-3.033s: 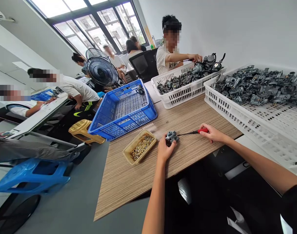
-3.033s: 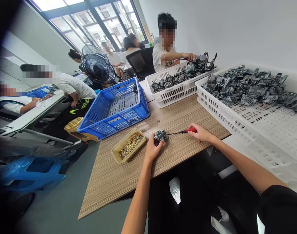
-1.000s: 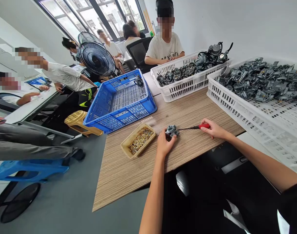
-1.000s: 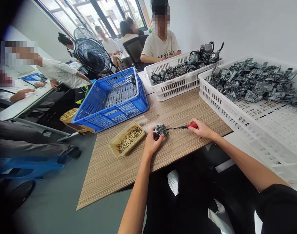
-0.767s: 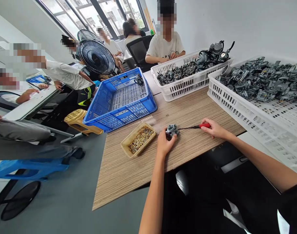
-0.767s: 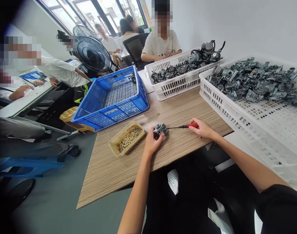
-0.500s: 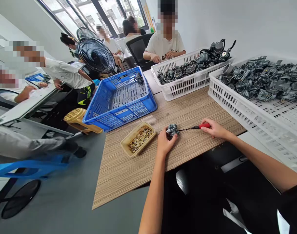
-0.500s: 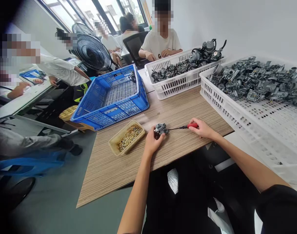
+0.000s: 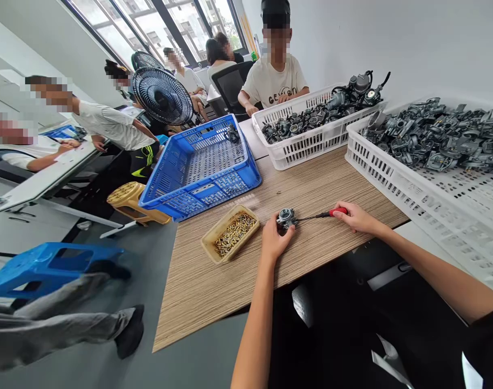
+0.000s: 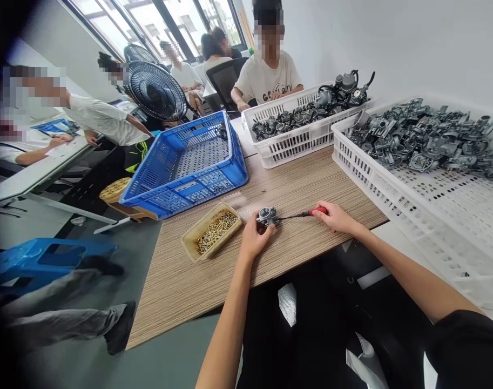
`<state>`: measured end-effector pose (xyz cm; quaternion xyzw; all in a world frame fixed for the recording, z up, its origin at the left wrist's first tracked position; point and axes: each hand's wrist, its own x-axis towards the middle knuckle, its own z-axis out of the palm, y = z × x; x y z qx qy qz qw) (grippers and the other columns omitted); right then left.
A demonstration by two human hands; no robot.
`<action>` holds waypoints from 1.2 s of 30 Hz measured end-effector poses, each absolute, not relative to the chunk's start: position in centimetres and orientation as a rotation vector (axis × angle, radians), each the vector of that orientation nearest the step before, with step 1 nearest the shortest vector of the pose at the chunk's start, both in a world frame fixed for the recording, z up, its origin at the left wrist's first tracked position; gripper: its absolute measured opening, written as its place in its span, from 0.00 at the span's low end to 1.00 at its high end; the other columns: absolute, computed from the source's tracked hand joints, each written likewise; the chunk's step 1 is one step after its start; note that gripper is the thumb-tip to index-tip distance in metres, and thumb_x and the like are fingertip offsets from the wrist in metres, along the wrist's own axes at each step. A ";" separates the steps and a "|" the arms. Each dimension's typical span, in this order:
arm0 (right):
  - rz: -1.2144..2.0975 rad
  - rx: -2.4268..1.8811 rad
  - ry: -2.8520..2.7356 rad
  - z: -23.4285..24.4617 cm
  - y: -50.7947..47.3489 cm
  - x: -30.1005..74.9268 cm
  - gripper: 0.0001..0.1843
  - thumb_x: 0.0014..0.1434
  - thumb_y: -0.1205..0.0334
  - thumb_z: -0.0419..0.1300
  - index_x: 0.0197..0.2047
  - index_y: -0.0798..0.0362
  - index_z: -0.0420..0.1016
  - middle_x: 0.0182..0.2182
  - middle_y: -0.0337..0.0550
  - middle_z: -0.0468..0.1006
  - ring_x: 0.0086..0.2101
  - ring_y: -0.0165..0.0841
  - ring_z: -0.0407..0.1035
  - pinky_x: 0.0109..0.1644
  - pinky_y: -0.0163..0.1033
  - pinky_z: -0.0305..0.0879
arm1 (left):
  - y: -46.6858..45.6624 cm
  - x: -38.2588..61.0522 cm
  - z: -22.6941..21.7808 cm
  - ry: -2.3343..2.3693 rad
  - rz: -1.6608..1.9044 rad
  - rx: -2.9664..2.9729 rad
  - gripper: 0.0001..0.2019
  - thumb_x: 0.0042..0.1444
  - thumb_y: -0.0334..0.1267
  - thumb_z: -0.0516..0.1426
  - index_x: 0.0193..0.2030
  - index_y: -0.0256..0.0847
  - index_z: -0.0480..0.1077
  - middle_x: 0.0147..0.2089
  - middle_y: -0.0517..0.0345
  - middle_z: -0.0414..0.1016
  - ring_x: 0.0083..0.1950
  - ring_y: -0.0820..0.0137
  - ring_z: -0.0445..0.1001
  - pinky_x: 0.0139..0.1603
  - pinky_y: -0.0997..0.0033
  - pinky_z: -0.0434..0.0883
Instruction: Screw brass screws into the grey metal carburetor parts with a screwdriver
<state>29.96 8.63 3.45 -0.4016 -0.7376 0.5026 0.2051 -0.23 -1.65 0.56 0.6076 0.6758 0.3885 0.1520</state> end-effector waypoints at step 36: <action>1.570 -1.035 -1.836 2.1 9.2 30.2 0.28 0.64 0.29 0.62 0.40 0.47 0.66 0.17 0.24 0.56 0.15 0.27 0.54 0.17 0.34 0.65 | -1.6 -0.5 0.1 1.904 1.153 1.755 0.22 0.58 0.42 0.64 0.59 0.43 0.70 0.46 0.51 0.82 0.40 0.62 0.78 0.46 0.59 0.76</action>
